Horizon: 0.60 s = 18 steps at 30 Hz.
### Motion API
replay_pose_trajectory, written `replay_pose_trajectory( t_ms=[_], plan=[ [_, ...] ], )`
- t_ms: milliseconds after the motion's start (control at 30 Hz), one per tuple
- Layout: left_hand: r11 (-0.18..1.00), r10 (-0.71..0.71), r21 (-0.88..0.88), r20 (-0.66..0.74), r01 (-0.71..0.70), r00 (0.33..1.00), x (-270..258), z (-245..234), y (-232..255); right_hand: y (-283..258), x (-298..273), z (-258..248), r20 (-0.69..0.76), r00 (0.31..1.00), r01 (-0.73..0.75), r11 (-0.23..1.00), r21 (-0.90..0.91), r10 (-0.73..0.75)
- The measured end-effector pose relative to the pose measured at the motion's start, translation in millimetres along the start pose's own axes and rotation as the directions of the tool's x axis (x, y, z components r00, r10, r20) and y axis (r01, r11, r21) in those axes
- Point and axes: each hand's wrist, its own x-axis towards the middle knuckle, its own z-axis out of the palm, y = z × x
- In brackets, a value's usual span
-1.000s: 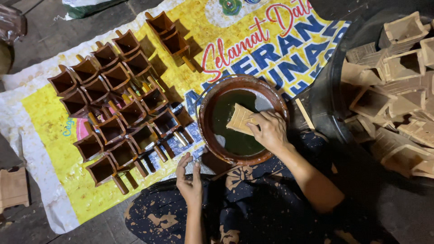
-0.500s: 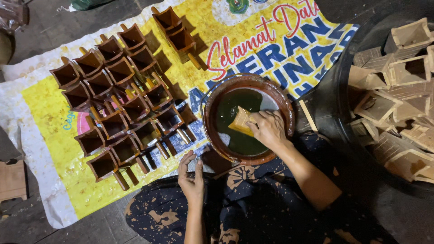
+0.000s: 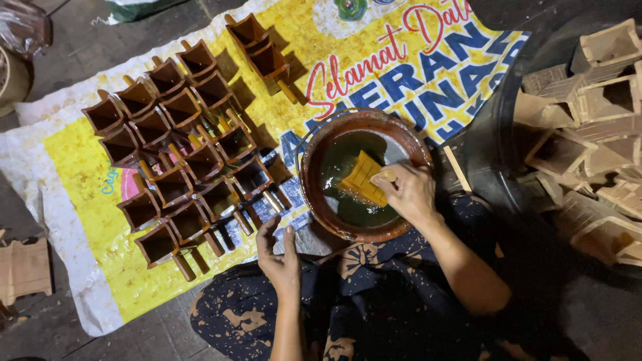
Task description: The person stains small wooden containers by dipping them into a bowl of liquid stain and applying the stain to the surfaces with a small piece of foam.
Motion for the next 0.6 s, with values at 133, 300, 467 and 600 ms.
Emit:
replay_pose_trajectory(
  t_ms=[133, 300, 467, 600],
  plan=[
    [0.996, 0.072, -0.055, 0.013, -0.071, 0.997, 6, 26, 19, -4, -13, -8, -0.151, 0.938, -0.252, 0.913, 0.322, 0.312],
    [0.993, 0.054, -0.115, 0.144, -0.037, 0.988, 4, 55, 62, -13, -25, -12, -0.277, 0.861, -0.224, 0.808, 0.545, 0.426],
    [0.997, -0.065, 0.07, 0.352, 0.043, 0.934, 18, 80, 26, -40, -21, -28, -0.398, 0.794, -0.169, 0.796, 0.581, 0.459],
    [0.993, -0.105, 0.09, 0.387, 0.077, 0.916, 23, 96, 23, -48, -23, -30, -0.432, 0.769, -0.135, 0.781, 0.609, 0.471]
  ],
)
